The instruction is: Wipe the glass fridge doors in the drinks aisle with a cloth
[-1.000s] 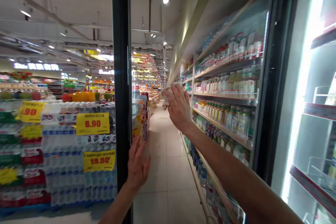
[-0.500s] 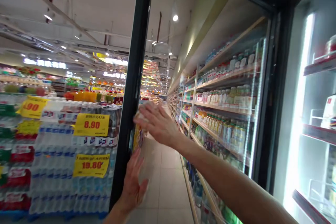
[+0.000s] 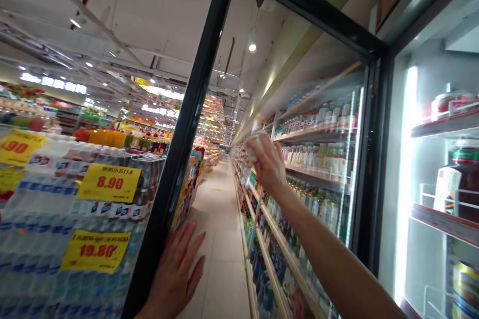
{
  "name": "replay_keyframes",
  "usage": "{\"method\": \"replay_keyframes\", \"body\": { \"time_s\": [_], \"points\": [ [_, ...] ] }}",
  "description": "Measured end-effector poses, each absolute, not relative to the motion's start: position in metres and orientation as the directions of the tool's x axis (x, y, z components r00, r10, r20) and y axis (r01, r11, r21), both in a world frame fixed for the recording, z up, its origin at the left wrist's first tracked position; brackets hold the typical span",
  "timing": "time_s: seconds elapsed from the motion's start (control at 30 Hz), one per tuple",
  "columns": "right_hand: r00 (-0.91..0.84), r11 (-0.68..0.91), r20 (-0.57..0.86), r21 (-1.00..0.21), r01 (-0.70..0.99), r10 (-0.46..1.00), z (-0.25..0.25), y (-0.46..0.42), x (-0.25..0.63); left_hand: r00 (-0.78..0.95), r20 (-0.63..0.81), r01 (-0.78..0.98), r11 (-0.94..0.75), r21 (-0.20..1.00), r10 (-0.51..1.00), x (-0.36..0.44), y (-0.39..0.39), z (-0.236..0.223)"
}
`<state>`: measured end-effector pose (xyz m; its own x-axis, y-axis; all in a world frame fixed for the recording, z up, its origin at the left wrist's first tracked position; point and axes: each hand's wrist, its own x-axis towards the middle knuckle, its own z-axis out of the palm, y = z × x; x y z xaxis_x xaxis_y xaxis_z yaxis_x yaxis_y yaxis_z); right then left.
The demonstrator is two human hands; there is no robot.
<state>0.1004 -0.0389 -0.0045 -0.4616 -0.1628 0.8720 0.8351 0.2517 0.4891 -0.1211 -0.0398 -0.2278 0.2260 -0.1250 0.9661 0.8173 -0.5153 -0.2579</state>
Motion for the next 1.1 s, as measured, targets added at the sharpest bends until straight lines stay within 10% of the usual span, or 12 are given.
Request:
{"method": "replay_keyframes", "body": {
  "time_s": [0.13,0.3,0.5,0.7,0.93,1.1],
  "points": [
    [0.005,0.286,0.961,0.077,0.955,-0.277,0.008,-0.036,0.138,0.225,0.967,0.853,-0.455,-0.256,-0.122,-0.116,-0.037,-0.225],
    [-0.442,0.253,0.889,0.459,0.852,-0.122,-0.019,-0.039,0.165,0.235,0.962,0.843,-0.464,-0.271,-0.136,-0.118,-0.035,-0.225],
    [0.114,0.256,0.958,-0.044,0.966,-0.263,-0.020,-0.037,0.216,0.202,0.968,0.845,-0.474,-0.248,-0.146,-0.112,-0.041,-0.213],
    [-0.219,0.277,0.961,0.259,0.925,-0.167,-0.043,-0.035,0.192,0.114,0.975,0.853,-0.485,-0.195,-0.193,-0.076,-0.052,-0.113],
    [0.315,0.247,0.916,-0.255,0.935,-0.248,-0.023,-0.041,0.272,0.173,0.967,0.875,-0.421,-0.239,-0.189,-0.067,-0.050,-0.090],
    [0.028,0.269,0.985,0.019,0.963,-0.169,-0.042,-0.043,0.236,0.172,0.967,0.880,-0.411,-0.236,-0.188,-0.066,-0.049,-0.093]
  ]
}}
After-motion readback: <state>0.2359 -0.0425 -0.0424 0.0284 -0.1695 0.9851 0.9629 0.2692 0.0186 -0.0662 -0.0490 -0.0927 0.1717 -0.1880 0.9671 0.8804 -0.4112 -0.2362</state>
